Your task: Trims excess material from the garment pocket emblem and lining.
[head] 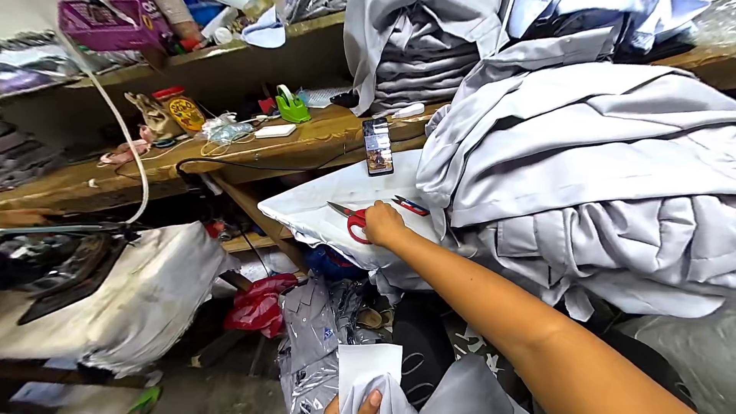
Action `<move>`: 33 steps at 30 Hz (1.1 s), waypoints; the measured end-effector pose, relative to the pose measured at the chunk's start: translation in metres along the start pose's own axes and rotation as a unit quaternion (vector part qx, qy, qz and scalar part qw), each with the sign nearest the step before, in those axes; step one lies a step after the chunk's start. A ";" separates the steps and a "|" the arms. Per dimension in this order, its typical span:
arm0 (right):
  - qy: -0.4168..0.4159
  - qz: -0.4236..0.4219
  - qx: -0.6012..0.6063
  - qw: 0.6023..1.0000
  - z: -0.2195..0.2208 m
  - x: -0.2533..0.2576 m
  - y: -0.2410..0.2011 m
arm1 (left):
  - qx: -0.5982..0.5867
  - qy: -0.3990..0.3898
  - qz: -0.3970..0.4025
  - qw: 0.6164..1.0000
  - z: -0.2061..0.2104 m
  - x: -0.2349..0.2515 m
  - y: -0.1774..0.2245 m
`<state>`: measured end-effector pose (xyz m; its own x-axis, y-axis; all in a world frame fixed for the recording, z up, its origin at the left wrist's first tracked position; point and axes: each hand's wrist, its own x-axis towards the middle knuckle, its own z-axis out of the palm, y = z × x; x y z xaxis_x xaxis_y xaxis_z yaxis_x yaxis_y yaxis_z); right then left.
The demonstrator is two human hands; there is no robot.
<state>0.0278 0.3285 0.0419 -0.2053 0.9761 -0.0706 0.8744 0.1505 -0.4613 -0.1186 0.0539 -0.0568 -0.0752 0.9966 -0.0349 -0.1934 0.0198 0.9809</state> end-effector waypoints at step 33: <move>-0.174 -0.142 0.273 0.936 0.030 -0.287 0.216 | 0.133 -0.153 0.032 0.979 0.079 0.040 -0.013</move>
<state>0.2626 0.0759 -0.0640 -0.6085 0.7849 -0.1166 0.4279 0.2008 -0.8813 -0.0421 0.1001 -0.0558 0.2265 0.9729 0.0464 0.0662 -0.0629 0.9958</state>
